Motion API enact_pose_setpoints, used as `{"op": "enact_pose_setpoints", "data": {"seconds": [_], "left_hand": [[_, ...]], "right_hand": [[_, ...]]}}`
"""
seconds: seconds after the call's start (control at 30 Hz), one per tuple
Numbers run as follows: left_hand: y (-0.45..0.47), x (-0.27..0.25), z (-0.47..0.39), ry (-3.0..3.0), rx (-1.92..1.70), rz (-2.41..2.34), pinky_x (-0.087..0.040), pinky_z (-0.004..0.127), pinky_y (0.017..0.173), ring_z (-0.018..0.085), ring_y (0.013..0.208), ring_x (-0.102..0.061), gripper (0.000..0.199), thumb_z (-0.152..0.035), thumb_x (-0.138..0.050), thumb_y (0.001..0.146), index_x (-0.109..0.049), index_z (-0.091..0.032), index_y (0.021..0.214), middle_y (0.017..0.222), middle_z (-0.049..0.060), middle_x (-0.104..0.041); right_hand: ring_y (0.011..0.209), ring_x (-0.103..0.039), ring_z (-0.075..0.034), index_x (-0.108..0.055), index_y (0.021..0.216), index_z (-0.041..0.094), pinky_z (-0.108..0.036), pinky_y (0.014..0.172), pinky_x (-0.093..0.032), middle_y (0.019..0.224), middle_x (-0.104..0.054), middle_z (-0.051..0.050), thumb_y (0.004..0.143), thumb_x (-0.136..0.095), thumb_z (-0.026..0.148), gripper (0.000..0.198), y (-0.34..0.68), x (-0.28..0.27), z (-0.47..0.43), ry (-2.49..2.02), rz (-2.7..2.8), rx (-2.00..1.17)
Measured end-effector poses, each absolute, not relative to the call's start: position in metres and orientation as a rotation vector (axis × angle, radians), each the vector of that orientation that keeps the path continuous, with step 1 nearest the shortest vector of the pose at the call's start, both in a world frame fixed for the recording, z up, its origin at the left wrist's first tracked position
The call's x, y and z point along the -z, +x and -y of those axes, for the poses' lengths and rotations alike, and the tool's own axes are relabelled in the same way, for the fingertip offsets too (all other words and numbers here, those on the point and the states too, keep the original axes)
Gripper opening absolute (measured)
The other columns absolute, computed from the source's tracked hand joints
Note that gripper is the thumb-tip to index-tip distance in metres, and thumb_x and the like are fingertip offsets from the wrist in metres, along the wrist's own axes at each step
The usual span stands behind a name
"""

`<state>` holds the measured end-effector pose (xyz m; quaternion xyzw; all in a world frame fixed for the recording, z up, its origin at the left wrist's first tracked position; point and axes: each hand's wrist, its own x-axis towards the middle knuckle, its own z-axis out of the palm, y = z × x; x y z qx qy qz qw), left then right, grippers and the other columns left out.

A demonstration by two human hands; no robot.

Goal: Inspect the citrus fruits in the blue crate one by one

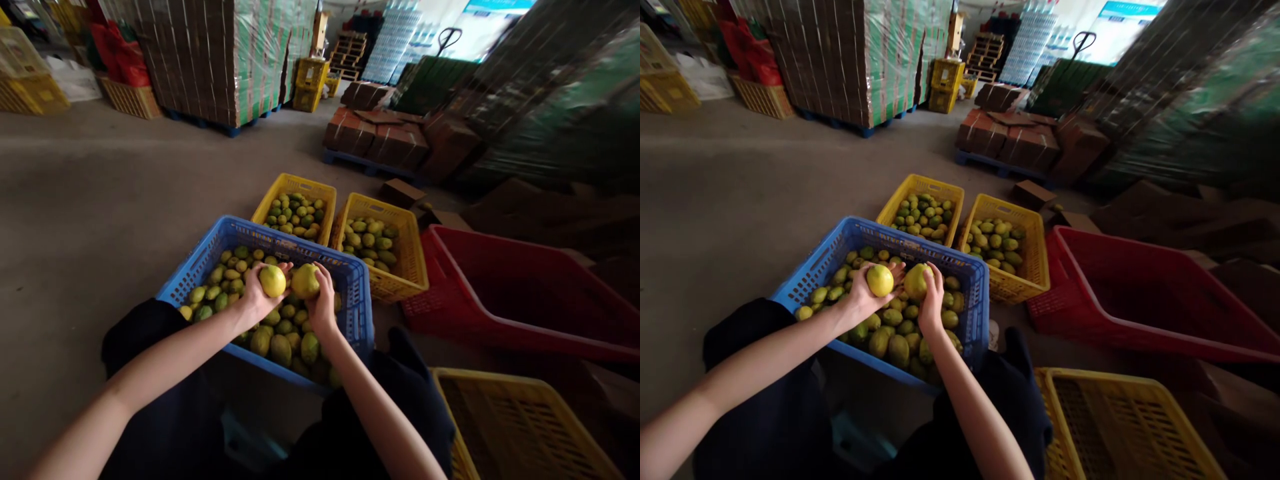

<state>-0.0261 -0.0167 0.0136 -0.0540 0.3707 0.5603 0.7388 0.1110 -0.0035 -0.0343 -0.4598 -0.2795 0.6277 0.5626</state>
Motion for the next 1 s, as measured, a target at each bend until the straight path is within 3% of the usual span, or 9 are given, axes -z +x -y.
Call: {"op": "enact_pose_setpoints", "data": {"seconds": [0.1,0.17,0.3,0.43,0.57,0.77,0.87,1.0], "left_hand": [[-0.017,-0.009,0.017,-0.096,-1.218,-0.796,-0.055,0.031,0.075,0.022,0.087,-0.071,0.028,-0.025,-0.046,0.080,-0.069,-0.017,0.094,0.091,0.006,-0.074],[-0.013,-0.004,0.018,-0.136,-1.241,-0.785,-0.055,0.028,0.073,0.020,0.083,-0.071,0.029,-0.021,-0.047,0.080,-0.068,-0.017,0.099,0.087,0.004,-0.073],[-0.018,0.009,0.021,-0.209,-1.251,-0.715,-0.056,0.030,0.074,0.022,0.078,-0.071,0.025,-0.020,-0.050,0.084,-0.067,-0.014,0.101,0.082,0.005,-0.072],[-0.035,0.017,0.028,-0.126,-1.182,-0.623,-0.056,0.032,0.080,0.024,0.082,-0.071,0.028,-0.027,-0.057,0.086,-0.066,-0.013,0.108,0.085,0.007,-0.073],[-0.049,0.006,0.029,-0.003,-1.095,-0.500,-0.055,0.035,0.088,0.026,0.093,-0.071,0.038,-0.032,-0.054,0.092,-0.063,-0.009,0.120,0.098,0.013,-0.074],[-0.072,-0.023,0.022,0.003,-1.254,-0.375,-0.056,0.042,0.086,0.028,0.101,-0.070,0.051,-0.051,-0.045,0.097,-0.059,-0.012,0.127,0.108,0.014,-0.072],[-0.085,-0.034,0.020,-0.044,-1.354,-0.247,-0.059,0.037,0.080,0.024,0.096,-0.070,0.048,-0.056,-0.043,0.096,-0.062,-0.020,0.122,0.105,0.008,-0.073],[-0.097,-0.043,0.015,-0.008,-1.414,-0.227,-0.058,0.029,0.071,0.017,0.081,-0.070,0.034,-0.046,-0.048,0.096,-0.070,-0.019,0.099,0.086,0.004,-0.072]], "right_hand": [[0.123,-0.052,-0.023,-0.066,0.118,0.029,-0.039,0.110,-0.039,0.126,-0.062,-0.003,0.080,-0.067,0.046,0.042,0.104,0.036,0.014,-1.097,1.217,-1.032],[0.132,-0.044,-0.029,-0.066,0.121,0.028,-0.049,0.115,-0.032,0.138,-0.054,-0.007,0.081,-0.066,0.049,0.045,0.099,0.038,0.022,-1.080,1.584,-0.850],[0.133,-0.040,-0.038,-0.066,0.118,0.024,-0.061,0.110,-0.035,0.144,-0.048,-0.015,0.078,-0.071,0.053,0.049,0.093,0.048,0.032,-1.074,1.937,-0.489],[0.134,-0.041,-0.041,-0.062,0.123,0.024,-0.065,0.105,-0.040,0.133,-0.058,-0.015,0.079,-0.075,0.046,0.051,0.092,0.047,0.036,-0.870,2.013,-0.249],[0.133,-0.047,-0.042,-0.058,0.130,0.027,-0.066,0.103,-0.043,0.119,-0.067,-0.012,0.077,-0.079,0.040,0.059,0.096,0.023,0.045,-0.630,2.024,-0.273],[0.102,-0.066,-0.028,-0.060,0.124,0.025,-0.045,0.088,-0.057,0.112,-0.066,-0.011,0.078,-0.079,0.039,0.051,0.111,-0.008,0.042,-0.791,1.665,-0.504],[0.102,-0.067,-0.027,-0.063,0.119,0.025,-0.042,0.090,-0.057,0.110,-0.068,-0.009,0.075,-0.082,0.034,0.049,0.114,-0.016,0.028,-0.860,1.673,-0.484],[0.105,-0.068,-0.027,-0.064,0.119,0.024,-0.042,0.091,-0.058,0.115,-0.070,-0.009,0.072,-0.083,0.036,0.051,0.106,-0.014,0.016,-0.873,1.673,-0.639]]}}
